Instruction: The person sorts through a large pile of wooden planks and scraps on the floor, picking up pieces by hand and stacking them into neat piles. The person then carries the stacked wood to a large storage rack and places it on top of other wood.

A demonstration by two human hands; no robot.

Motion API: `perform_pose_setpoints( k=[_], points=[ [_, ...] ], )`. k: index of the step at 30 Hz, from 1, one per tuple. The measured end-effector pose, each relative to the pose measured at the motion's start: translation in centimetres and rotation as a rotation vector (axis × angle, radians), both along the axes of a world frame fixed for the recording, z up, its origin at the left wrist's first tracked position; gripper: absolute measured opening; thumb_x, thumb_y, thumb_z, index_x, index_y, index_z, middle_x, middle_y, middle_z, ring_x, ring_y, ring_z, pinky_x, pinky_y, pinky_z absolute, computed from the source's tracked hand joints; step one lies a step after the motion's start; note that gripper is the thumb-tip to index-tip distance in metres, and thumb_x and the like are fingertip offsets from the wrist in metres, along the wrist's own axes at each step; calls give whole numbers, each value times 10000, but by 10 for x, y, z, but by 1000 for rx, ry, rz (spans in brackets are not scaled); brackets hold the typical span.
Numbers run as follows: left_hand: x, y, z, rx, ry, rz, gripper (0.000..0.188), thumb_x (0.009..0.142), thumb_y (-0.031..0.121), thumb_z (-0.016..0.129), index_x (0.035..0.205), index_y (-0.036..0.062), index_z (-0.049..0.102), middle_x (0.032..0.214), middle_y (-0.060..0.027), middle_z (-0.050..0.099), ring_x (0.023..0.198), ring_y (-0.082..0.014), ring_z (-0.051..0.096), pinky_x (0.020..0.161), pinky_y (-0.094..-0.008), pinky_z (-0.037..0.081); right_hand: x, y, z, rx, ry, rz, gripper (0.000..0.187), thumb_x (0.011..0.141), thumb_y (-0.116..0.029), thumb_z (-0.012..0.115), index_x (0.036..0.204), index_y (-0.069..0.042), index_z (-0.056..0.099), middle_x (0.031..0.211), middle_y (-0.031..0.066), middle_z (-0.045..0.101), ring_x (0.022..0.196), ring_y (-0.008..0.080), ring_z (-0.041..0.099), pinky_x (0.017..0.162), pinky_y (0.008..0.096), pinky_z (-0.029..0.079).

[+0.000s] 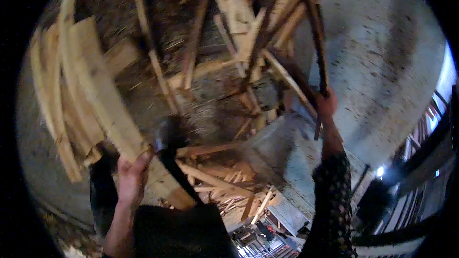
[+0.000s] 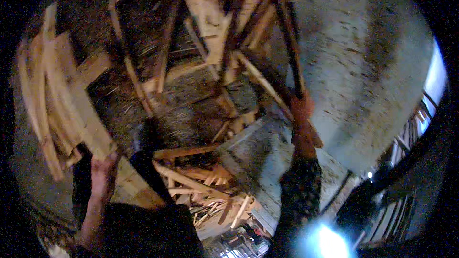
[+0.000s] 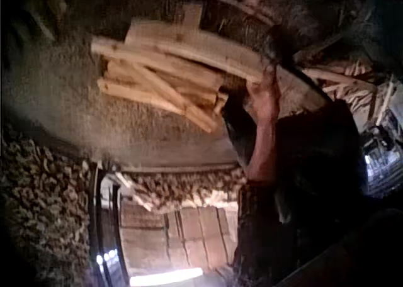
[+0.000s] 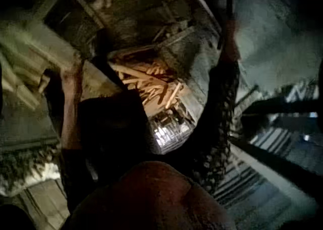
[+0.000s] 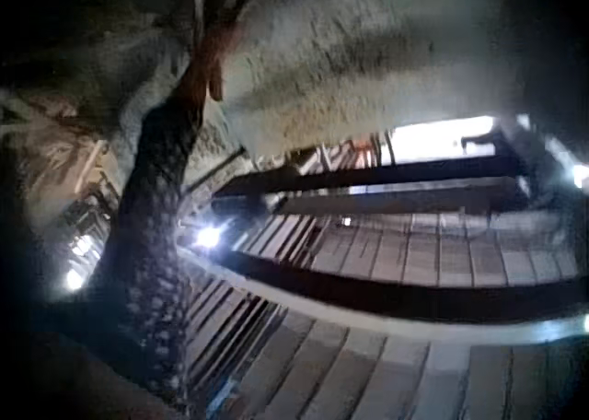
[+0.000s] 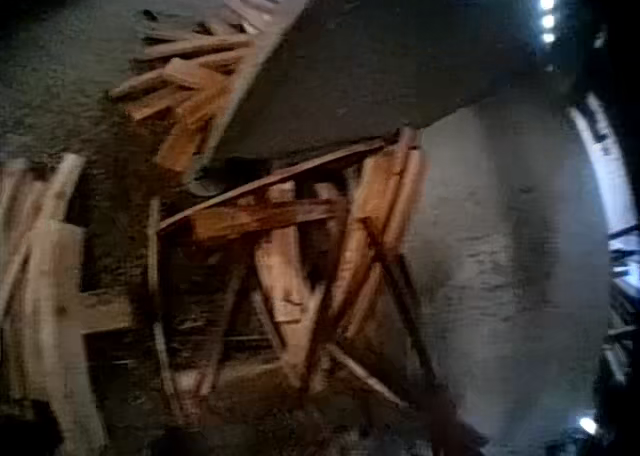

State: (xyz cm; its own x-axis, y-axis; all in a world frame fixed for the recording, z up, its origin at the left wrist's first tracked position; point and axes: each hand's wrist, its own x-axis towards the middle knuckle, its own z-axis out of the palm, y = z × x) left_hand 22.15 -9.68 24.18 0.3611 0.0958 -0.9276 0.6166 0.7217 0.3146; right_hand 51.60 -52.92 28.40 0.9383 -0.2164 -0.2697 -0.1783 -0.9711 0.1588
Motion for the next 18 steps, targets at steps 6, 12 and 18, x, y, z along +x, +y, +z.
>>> perform_pose_setpoints(
  k=[6, 12, 18],
  points=[
    [-9, -4, -2, 24, -11, -25, 134, 764, 122, 580, 875, 48, 564, 762, 3, 570, 669, -83, 513, 584, -222, 423, -177, 69, -16, 943, 233, -347, 320, 716, -43, 537, 1035, -49, 511, 845, 24, 537, 716, 109, 497, 630, 245, 430],
    [-14, 26, -9, 144, -21, 176, 155, 759, 151, 579, 860, 55, 510, 729, 0, 528, 623, -104, 497, 572, -248, 430, -262, 164, -81, 760, 409, -36, 384, 726, -87, 579, 1089, -21, 471, 903, 51, 551, 777, 167, 524, 716, 281, 438],
    [-14, 88, -10, 505, 82, 108, 266, 735, 139, 570, 951, -4, 506, 820, -37, 543, 725, -106, 494, 648, -247, 407, -203, 267, -153, 755, 302, 32, 447, 658, -98, 625, 1058, -2, 451, 865, 157, 568, 786, 319, 556, 678, 385, 440]
  ],
)
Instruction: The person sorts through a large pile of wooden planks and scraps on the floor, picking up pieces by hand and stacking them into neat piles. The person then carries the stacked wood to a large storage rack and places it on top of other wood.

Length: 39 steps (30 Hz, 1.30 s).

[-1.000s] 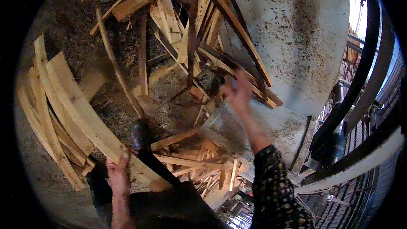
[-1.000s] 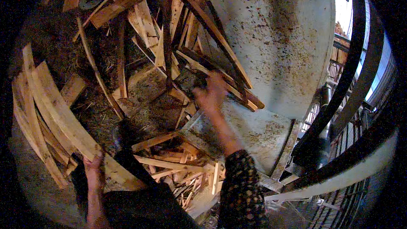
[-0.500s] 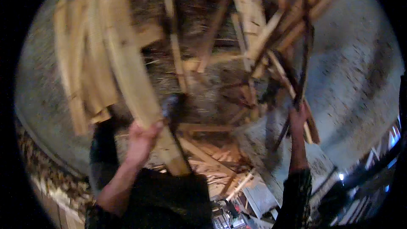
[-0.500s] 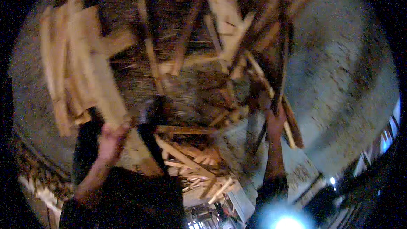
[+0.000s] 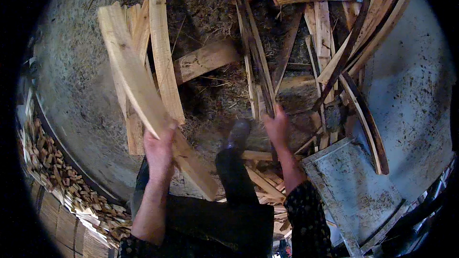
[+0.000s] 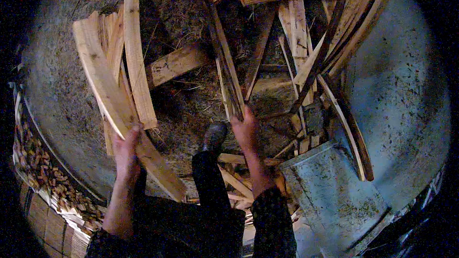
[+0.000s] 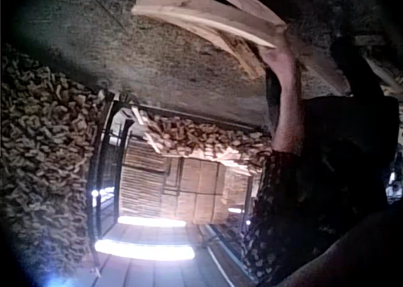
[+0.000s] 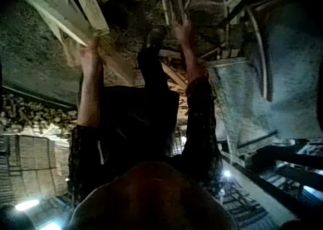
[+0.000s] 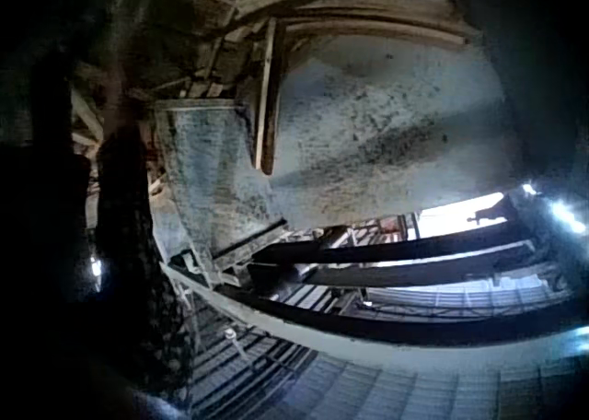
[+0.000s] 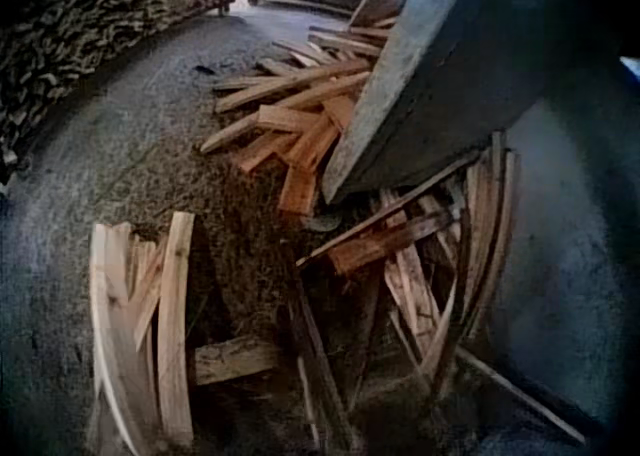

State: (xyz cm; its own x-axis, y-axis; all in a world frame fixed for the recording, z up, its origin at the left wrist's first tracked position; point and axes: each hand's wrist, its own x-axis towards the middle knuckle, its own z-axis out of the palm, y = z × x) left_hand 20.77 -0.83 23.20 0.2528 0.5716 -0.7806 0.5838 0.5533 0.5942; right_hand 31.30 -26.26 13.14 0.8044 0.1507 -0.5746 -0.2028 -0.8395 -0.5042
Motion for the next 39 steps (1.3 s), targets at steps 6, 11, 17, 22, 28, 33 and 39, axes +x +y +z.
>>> perform_pose_setpoints(
  k=[6, 11, 17, 22, 28, 33, 39],
  points=[
    [-23, 48, -15, 285, 12, -199, 402, 746, 138, 537, 1092, -34, 426, 964, -99, 534, 832, -136, 509, 740, -262, 409, 18, 40, -36, -112, -39, 104, 401, 646, -78, 630, 994, 2, 448, 1014, 219, 493, 934, 374, 489, 765, 395, 405],
    [-52, 87, -63, 302, 93, -267, 437, 788, 65, 524, 1184, -5, 351, 1104, -99, 479, 983, -183, 475, 849, -281, 373, 6, 44, -48, -117, -78, 66, 458, 662, -135, 635, 1045, 13, 432, 1051, 208, 461, 964, 381, 453, 800, 404, 386],
    [-31, 115, -106, 890, 263, -681, 737, 688, 188, 629, 1267, -15, 220, 1207, -219, 338, 1111, -335, 335, 925, -402, 280, 67, 5, -78, -101, -552, 40, 413, 700, -148, 608, 1058, -34, 436, 875, 121, 536, 797, 252, 529, 703, 351, 424],
    [-20, 108, -132, 974, 269, -835, 798, 658, 237, 661, 1271, -10, 215, 1244, -208, 319, 1080, -365, 358, 913, -412, 291, 84, -9, -90, 108, -116, -184, 429, 734, -166, 577, 1099, -9, 416, 809, 144, 539, 713, 256, 534, 664, 365, 439],
    [-40, 121, -132, 1000, 432, -953, 834, 674, 199, 643, 1303, 18, 127, 1263, -218, 298, 1111, -384, 336, 928, -420, 279, -62, -83, -27, 112, -284, 228, 427, 762, -130, 558, 1135, -29, 375, 1008, 129, 461, 897, 266, 464, 771, 350, 385],
    [-65, 137, -160, 1027, 393, -995, 822, 703, 203, 620, 1315, 52, 91, 1268, -235, 278, 1115, -396, 322, 925, -435, 283, 19, -174, 64, -206, -221, 125, 590, 663, -145, 655, 1173, -19, 386, 992, 141, 474, 908, 256, 466, 802, 346, 385],
    [-69, 159, -181, 1052, 385, -1068, 762, 743, 294, 581, 1311, 48, 136, 1280, -224, 280, 1133, -384, 320, 925, -424, 293, 144, -292, 137, -1208, -371, 563, 815, 588, -281, 700, 1253, -87, 271, 1117, 144, 419, 1042, 309, 414, 808, 487, 333]
  ],
)
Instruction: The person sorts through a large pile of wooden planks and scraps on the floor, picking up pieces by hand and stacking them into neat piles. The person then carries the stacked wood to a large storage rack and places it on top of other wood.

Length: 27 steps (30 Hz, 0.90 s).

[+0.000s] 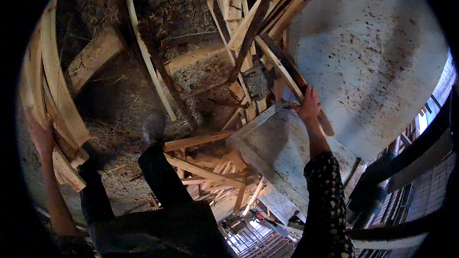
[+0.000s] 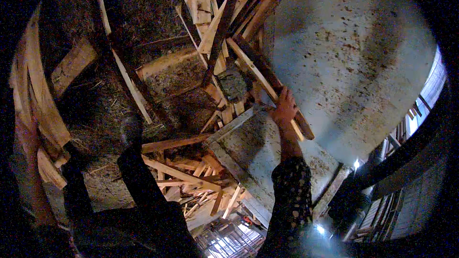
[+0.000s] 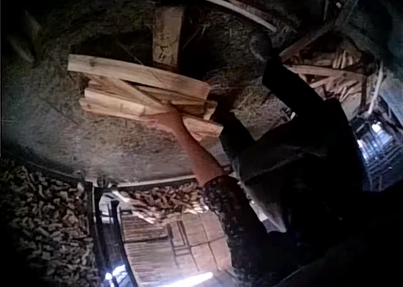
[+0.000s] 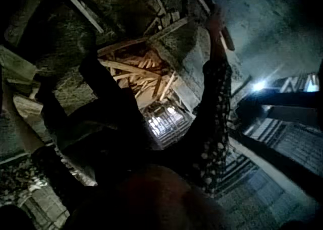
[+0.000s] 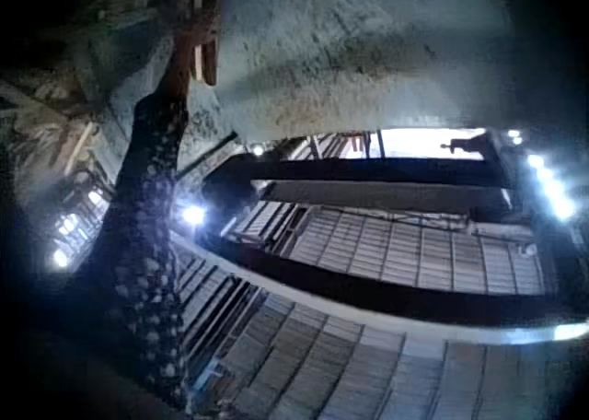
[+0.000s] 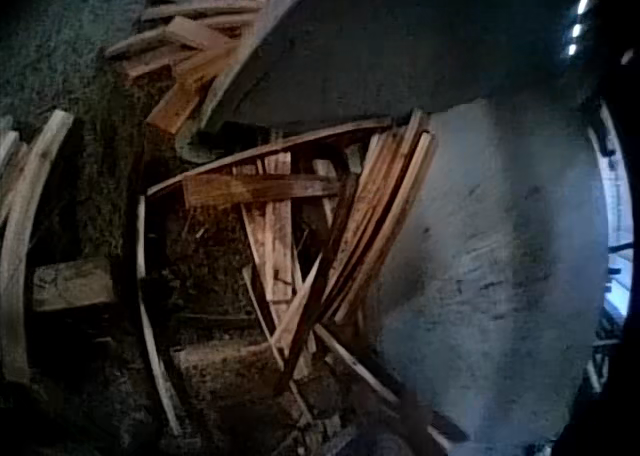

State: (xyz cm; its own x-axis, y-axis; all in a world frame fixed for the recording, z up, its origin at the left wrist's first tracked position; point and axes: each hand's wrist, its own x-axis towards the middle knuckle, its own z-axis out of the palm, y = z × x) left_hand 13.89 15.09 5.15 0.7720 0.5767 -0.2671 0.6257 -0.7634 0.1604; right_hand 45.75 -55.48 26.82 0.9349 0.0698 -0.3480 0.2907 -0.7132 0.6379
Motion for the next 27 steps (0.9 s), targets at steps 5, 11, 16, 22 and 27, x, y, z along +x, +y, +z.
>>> perform_pose_setpoints(
  k=[5, 11, 16, 22, 27],
  points=[
    [-12, 11, -3, 51, 22, -15, 754, 750, 343, 572, 1306, 38, 163, 1294, -229, 262, 1144, -373, 323, 934, -407, 291, 27, -2, -8, -186, 56, -226, 628, 624, -206, 633, 1182, -109, 362, 1106, 119, 466, 982, 297, 472, 763, 488, 355],
    [5, -8, 5, 119, 15, -37, 816, 714, 274, 623, 1313, 43, 118, 1292, -247, 250, 1139, -384, 330, 930, -414, 299, -34, -12, -1, 237, 222, -421, 411, 610, -142, 613, 975, -23, 467, 676, 129, 556, 629, 280, 554, 527, 380, 428],
    [11, -21, 21, 106, 22, 7, 870, 689, 238, 644, 1318, 63, 69, 1270, -261, 271, 1108, -410, 346, 900, -439, 322, -147, 86, 28, 966, 167, -1408, 239, 675, -133, 619, 871, -30, 530, 795, 43, 547, 746, 153, 513, 658, 304, 422],
    [13, -25, 26, 45, 96, 114, 881, 682, 227, 646, 1319, 73, 56, 1210, -276, 316, 1065, -426, 364, 869, -466, 332, -171, 197, 36, 1028, 431, -748, 280, 673, -124, 596, 927, -19, 542, 809, 71, 565, 687, 184, 544, 598, 303, 448],
    [30, -35, 32, -13, 55, 125, 877, 678, 214, 638, 1325, 104, 56, 1195, -278, 314, 1064, -424, 358, 874, -453, 327, -152, 267, -82, 1288, 509, -747, 362, 639, -139, 594, 960, -21, 475, 750, 94, 530, 667, 216, 520, 600, 339, 436]
  ],
)
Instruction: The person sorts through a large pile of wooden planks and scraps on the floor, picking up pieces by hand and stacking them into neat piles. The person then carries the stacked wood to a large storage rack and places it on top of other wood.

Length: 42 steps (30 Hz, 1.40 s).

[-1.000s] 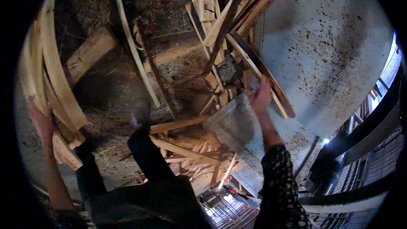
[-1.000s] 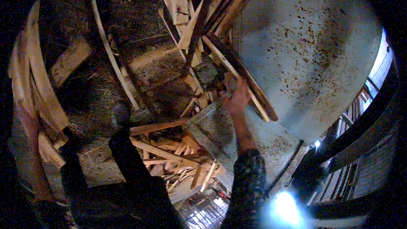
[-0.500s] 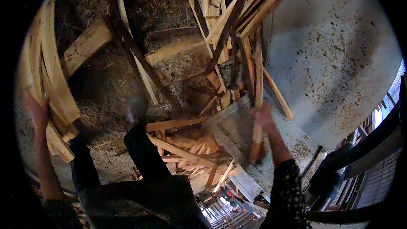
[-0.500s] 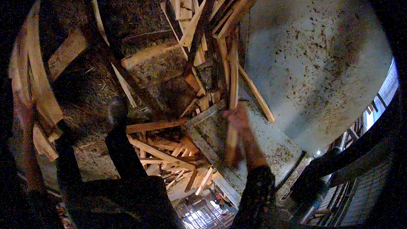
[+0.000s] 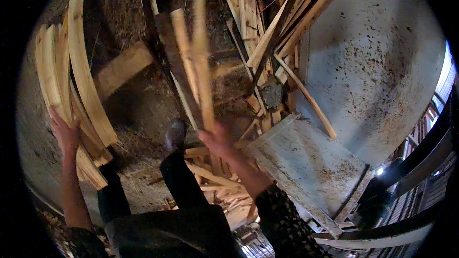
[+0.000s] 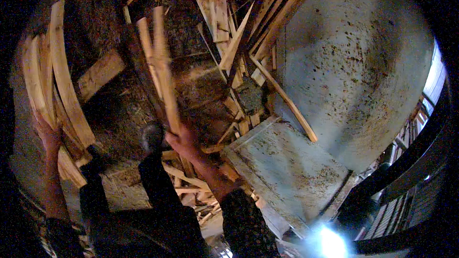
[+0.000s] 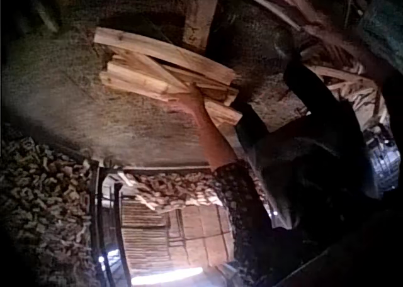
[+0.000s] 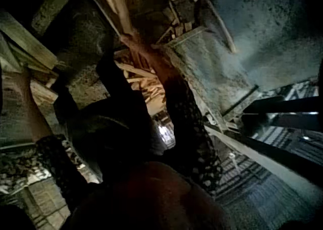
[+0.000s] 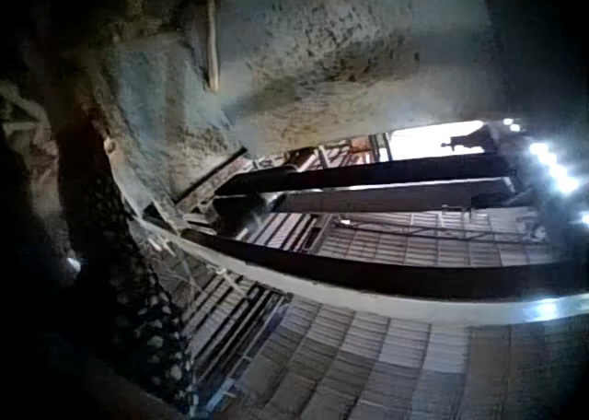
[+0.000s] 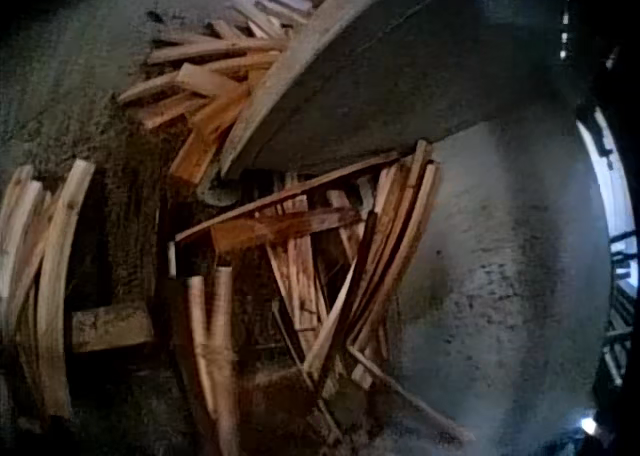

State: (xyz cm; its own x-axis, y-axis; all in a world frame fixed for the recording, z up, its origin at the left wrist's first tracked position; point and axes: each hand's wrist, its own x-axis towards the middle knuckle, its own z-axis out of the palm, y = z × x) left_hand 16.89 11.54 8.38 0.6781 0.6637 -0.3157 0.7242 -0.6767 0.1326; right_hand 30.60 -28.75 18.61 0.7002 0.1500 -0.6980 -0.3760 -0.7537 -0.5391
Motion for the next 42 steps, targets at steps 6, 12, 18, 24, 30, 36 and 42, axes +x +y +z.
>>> perform_pose_setpoints(
  k=[6, 12, 18, 24, 30, 36, 42],
  points=[
    [-1, -8, 9, -14, 76, 92, 888, 673, 173, 635, 1331, 112, 41, 1193, -302, 291, 1074, -427, 341, 887, -456, 310, 117, -30, -69, -88, -352, -143, 505, 666, -200, 666, 1073, 8, 451, 989, 102, 515, 906, 186, 481, 756, 310, 409],
    [7, -10, 14, -13, 17, 83, 883, 677, 149, 638, 1332, 103, 48, 1234, -292, 268, 1117, -420, 307, 915, -446, 287, 257, -94, -73, -583, -645, 87, 562, 702, -285, 643, 1097, 50, 423, 1049, 200, 500, 959, 278, 496, 772, 355, 412],
    [0, -6, 13, 66, -37, -35, 884, 666, 112, 647, 1327, 91, 60, 1259, -273, 258, 1133, -410, 300, 920, -444, 288, 168, -72, -65, -489, -425, 184, 480, 739, -324, 589, 1024, 43, 470, 924, 204, 568, 891, 307, 546, 755, 357, 420],
    [20, -18, 22, -8, 88, 176, 895, 654, 114, 658, 1324, 84, 66, 1239, -285, 274, 1113, -416, 318, 914, -441, 295, 70, -19, -26, -337, -290, 551, 222, 739, -132, 569, 899, 7, 503, 919, 208, 527, 838, 327, 527, 672, 410, 427],
    [19, -19, 27, 51, 36, 74, 917, 637, 138, 674, 1323, 78, 67, 1233, -287, 284, 1114, -416, 317, 906, -435, 303, 119, -53, -79, -134, -262, 126, 383, 752, -209, 612, 1014, 12, 441, 837, 59, 555, 729, 137, 526, 639, 277, 430],
    [11, -12, 17, 46, -19, 25, 875, 630, 175, 683, 1308, 49, 144, 1201, -256, 324, 1083, -397, 350, 881, -439, 328, 152, 12, -108, -49, -19, -460, 533, 664, -179, 683, 1094, 15, 435, 975, 101, 553, 837, 205, 535, 706, 314, 435],
    [19, -20, 23, 48, 111, 122, 864, 657, 235, 665, 1300, 31, 124, 1186, -243, 317, 1061, -396, 351, 860, -440, 344, 81, 27, -39, 254, 72, -400, 388, 712, -121, 628, 1043, -25, 451, 899, 66, 559, 786, 159, 547, 688, 279, 452]
  ],
)
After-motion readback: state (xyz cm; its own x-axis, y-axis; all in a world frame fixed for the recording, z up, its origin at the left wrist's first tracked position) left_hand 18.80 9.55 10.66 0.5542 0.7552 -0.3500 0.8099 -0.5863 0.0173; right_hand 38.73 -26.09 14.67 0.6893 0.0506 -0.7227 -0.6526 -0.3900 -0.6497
